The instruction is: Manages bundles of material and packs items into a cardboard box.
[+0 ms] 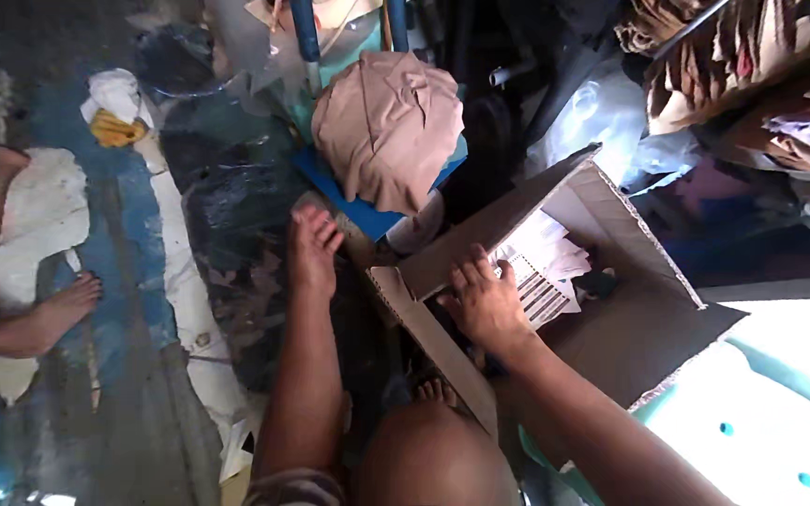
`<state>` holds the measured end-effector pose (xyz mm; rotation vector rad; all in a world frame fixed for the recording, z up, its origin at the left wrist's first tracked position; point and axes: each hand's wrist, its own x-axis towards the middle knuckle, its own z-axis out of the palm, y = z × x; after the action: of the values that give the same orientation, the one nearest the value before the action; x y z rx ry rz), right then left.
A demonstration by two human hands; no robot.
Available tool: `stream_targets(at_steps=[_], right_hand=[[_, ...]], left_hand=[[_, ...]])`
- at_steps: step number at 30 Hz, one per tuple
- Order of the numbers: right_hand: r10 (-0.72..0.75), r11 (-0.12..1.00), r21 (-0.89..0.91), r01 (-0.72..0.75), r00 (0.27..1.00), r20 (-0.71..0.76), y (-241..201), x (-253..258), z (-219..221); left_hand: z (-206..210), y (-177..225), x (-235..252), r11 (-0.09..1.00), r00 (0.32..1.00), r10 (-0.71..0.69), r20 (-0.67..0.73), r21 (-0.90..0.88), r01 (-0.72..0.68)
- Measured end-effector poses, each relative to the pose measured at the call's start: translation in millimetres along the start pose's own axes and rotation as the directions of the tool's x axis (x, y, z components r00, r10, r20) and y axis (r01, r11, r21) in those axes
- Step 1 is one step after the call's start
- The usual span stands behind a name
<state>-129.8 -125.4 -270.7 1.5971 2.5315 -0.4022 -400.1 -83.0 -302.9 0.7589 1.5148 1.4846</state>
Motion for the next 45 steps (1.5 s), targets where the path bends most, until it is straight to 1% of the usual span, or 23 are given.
stream_targets(at_steps=[2, 4, 6, 8, 12, 15, 17, 20, 22, 26, 28, 30, 32, 33, 35, 36, 38, 41, 43, 45], right_hand=[[0.007, 0.999, 0.045, -0.01, 0.998, 0.055, 2, 7, -6], [0.003, 0.997, 0.074, -0.008, 0.997, 0.08, 3, 21, -13], [-0.004, 0.995, 0.098, 0.002, 1.0, 0.025, 4, 36, -15], [0.0, 0.991, 0.137, 0.004, 1.0, -0.032, 5, 46, -18], [0.03, 0.983, 0.185, 0.008, 0.98, -0.199, 11, 67, -37], [0.138, 0.949, 0.303, -0.086, 0.978, -0.156, 10, 99, -71], [0.225, 0.903, 0.394, -0.17, 0.97, -0.096, 9, 123, -92], [0.317, 0.861, 0.422, -0.284, 0.948, -0.01, 11, 153, -112], [0.329, 0.856, 0.408, -0.317, 0.943, 0.044, 12, 163, -117], [0.312, 0.88, 0.366, -0.302, 0.95, 0.033, 11, 171, -116], [0.321, 0.904, 0.297, -0.307, 0.947, 0.001, 12, 171, -115], [0.321, 0.925, 0.22, -0.309, 0.947, -0.021, 13, 171, -117], [0.303, 0.93, 0.224, -0.29, 0.953, -0.027, 17, 175, -115], [0.292, 0.928, 0.251, -0.276, 0.956, -0.028, 18, 178, -114], [0.28, 0.899, 0.356, -0.255, 0.96, -0.019, 18, 180, -110], [0.285, 0.879, 0.404, -0.254, 0.958, -0.017, 16, 181, -109], [0.289, 0.86, 0.447, -0.244, 0.957, -0.033, 10, 181, -107], [0.258, 0.896, 0.4, -0.192, 0.959, -0.116, -5, 175, -101], [0.208, 0.911, 0.39, -0.133, 0.965, -0.157, -16, 169, -93], [0.126, 0.907, 0.421, -0.025, 0.969, -0.212, -31, 160, -83]], left_hand=[[11, 27, 26, 1.0, 0.997, 0.002, -0.078, 0.02, -0.001], [23, 44, 50, 0.996, 0.996, -0.017, -0.088, 0.088, 0.025], [34, 50, 69, 0.992, 0.992, -0.074, -0.098, 0.098, 0.084], [44, 50, 78, 0.988, 0.984, -0.14, -0.107, 0.053, 0.146], [57, 40, 81, 0.987, 0.979, -0.158, -0.132, 0.003, 0.159], [63, 36, 82, 0.982, 0.968, -0.179, -0.177, -0.099, 0.163], [64, 36, 87, 0.978, 0.959, -0.19, -0.211, -0.126, 0.166], [66, 38, 98, 0.981, 0.943, -0.196, -0.268, -0.043, 0.192], [71, 40, 104, 0.98, 0.937, -0.185, -0.295, 0.017, 0.199], [72, 41, 116, 0.985, 0.97, -0.155, -0.187, 0.041, 0.165], [71, 39, 122, 0.977, 0.971, -0.178, -0.163, 0.087, 0.194], [69, 36, 126, 0.979, 0.978, -0.17, -0.12, 0.095, 0.182], [69, 33, 128, 0.992, 0.991, -0.127, -0.033, -0.003, 0.127], [70, 34, 127, 0.99, 0.995, -0.103, 0.012, -0.1, 0.104], [75, 36, 127, 0.959, 0.995, -0.068, 0.074, -0.27, 0.086], [77, 33, 128, 0.946, 0.996, -0.065, 0.069, -0.315, 0.083], [79, 28, 128, 0.939, 0.997, -0.072, 0.011, -0.336, 0.072], [74, 26, 121, 0.946, 0.992, -0.098, -0.08, -0.316, 0.068], [62, 30, 114, 0.961, 0.989, -0.096, -0.116, -0.27, 0.061], [41, 38, 100, 0.972, 0.985, -0.067, -0.158, -0.231, 0.029]])
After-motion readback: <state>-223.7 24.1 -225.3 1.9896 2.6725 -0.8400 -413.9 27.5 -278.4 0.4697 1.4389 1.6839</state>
